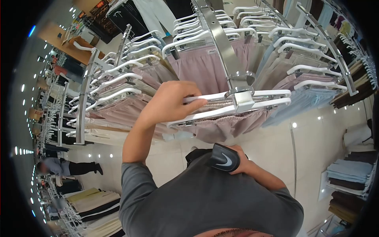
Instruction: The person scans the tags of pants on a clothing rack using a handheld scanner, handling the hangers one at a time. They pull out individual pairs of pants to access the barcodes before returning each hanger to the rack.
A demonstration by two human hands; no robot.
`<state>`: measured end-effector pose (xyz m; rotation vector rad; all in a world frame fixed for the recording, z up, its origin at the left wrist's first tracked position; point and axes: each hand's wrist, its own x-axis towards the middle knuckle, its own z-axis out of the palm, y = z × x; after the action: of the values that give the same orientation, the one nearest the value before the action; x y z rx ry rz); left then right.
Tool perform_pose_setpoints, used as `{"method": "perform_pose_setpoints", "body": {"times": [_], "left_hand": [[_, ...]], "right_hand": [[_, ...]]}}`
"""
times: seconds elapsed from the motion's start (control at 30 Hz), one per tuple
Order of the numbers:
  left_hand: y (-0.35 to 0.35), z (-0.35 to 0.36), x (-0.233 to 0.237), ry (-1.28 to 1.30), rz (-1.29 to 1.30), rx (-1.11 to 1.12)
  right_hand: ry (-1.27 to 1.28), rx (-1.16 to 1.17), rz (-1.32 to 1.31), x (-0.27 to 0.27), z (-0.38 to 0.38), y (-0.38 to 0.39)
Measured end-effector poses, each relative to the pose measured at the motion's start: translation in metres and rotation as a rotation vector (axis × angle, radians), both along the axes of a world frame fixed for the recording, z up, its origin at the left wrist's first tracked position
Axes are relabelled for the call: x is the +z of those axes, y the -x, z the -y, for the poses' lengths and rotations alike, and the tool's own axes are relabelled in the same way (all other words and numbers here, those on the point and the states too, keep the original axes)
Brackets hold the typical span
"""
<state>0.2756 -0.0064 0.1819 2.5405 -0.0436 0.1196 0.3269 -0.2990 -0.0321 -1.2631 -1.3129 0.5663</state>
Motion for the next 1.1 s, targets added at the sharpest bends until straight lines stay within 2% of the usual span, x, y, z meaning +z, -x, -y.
{"method": "perform_pose_setpoints", "body": {"times": [0.03, 0.07, 0.13, 0.2, 0.3, 0.37, 0.5, 0.57, 0.7, 0.77, 0.97, 1.07, 1.1], "left_hand": [[-0.001, 0.001, -0.003, 0.024, 0.135, 0.009], [-0.002, 0.002, 0.001, 0.019, 0.130, 0.012], [-0.003, 0.003, 0.013, 0.118, 0.096, 0.163], [-0.011, 0.001, 0.017, 0.061, 0.123, 0.145], [-0.028, 0.000, 0.003, 0.011, 0.137, 0.127], [-0.038, -0.003, -0.015, -0.034, 0.192, 0.038], [-0.033, -0.017, -0.036, -0.081, 0.125, 0.088], [-0.018, -0.028, -0.045, -0.172, 0.018, 0.170], [0.022, -0.046, -0.048, -0.151, 0.050, 0.221], [0.050, -0.056, -0.049, -0.078, 0.077, 0.310], [0.139, -0.090, -0.051, -0.167, 0.280, 0.436], [0.184, -0.109, -0.047, -0.246, 0.297, 0.487], [0.198, -0.115, -0.043, -0.258, 0.276, 0.510]], "right_hand": [[-0.063, -0.096, 0.098, -0.010, 0.002, -0.001], [-0.067, -0.093, 0.093, -0.020, 0.006, -0.001], [0.040, -0.105, -0.008, -0.023, 0.004, -0.002], [0.044, -0.044, -0.050, -0.019, -0.001, -0.007], [0.067, 0.063, -0.127, 0.003, -0.009, -0.015], [0.096, 0.129, -0.162, 0.009, -0.015, -0.016], [0.122, 0.102, -0.170, 0.026, -0.023, -0.011], [0.190, 0.042, -0.198, 0.043, -0.029, -0.003], [0.188, 0.016, -0.197, 0.057, -0.043, 0.014], [0.268, 0.012, -0.189, 0.065, -0.053, 0.024], [0.330, 0.097, -0.114, 0.054, -0.090, 0.061], [0.405, 0.172, -0.177, 0.056, -0.122, 0.088], [0.356, 0.220, -0.103, 0.062, -0.141, 0.095]]}}
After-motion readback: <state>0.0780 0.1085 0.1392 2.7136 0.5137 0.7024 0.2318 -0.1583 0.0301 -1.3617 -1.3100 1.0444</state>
